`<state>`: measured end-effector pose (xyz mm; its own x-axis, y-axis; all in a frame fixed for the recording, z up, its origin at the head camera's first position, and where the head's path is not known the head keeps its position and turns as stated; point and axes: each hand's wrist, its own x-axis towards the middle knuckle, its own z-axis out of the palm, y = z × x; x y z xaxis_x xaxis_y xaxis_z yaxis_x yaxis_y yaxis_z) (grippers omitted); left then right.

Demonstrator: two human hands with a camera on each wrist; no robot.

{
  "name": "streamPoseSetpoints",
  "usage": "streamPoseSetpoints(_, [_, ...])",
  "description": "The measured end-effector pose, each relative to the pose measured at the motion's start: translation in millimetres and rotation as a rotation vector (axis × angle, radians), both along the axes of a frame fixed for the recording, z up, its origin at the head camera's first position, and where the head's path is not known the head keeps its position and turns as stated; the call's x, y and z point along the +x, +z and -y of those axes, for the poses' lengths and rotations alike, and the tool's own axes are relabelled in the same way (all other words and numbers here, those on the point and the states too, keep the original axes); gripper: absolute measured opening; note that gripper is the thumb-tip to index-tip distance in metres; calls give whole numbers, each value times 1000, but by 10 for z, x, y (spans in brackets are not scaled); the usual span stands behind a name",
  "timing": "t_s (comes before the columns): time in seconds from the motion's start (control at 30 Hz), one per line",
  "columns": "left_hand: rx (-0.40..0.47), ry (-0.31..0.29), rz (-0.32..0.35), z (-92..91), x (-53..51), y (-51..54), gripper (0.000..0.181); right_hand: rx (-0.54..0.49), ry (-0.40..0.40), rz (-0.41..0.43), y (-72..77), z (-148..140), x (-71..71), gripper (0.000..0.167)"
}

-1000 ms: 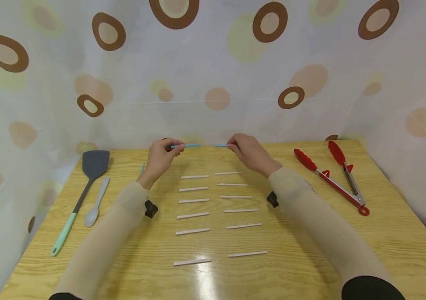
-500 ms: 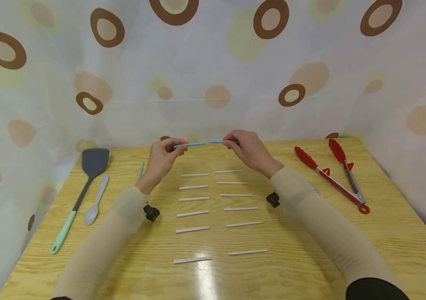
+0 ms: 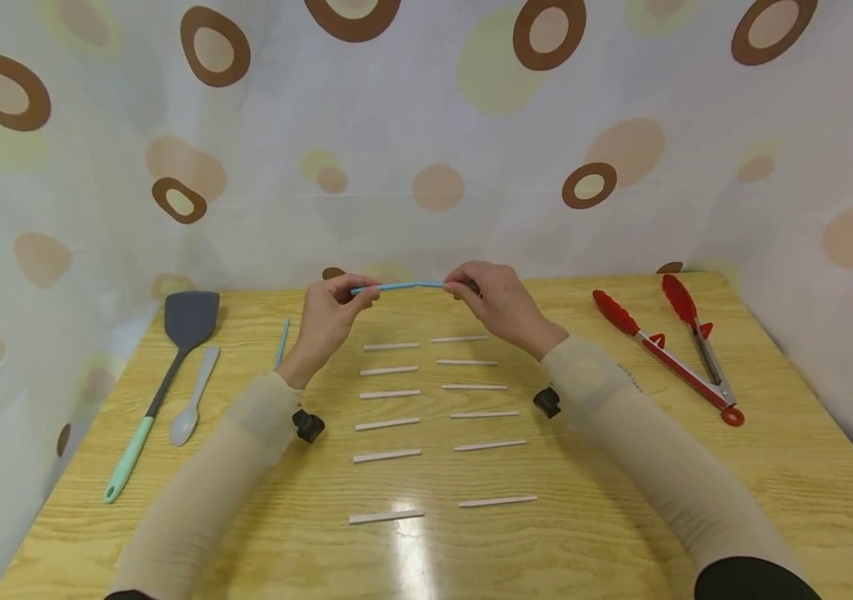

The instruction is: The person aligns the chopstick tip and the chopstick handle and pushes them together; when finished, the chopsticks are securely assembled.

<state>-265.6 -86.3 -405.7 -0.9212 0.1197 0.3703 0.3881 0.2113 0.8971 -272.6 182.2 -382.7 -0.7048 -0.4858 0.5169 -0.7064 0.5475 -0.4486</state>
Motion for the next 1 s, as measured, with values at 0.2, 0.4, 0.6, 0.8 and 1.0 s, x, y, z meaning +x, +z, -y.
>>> streamPoseSetpoints(0.2, [23, -10, -18, 10, 8, -14, 20, 0, -2, -22, 11, 13, 29, 11])
streamPoseSetpoints(0.4, [30, -46, -35, 33, 19, -14, 21, 0, 7, -2, 31, 10, 61, 11])
streamPoseSetpoints(0.6, [-17, -41, -23, 44, 46, -26, 16, 16, 19, 14, 29, 0, 83, 10])
streamPoseSetpoints(0.8, [13, -89, -21, 61, 90, -20, 14, 42, 52, -36, 73, -6, 116, 8])
streamPoseSetpoints(1.0, [47, -118, -5, 85, 140, 6, 14, 39, 89, -114, 85, 0, 133, 5])
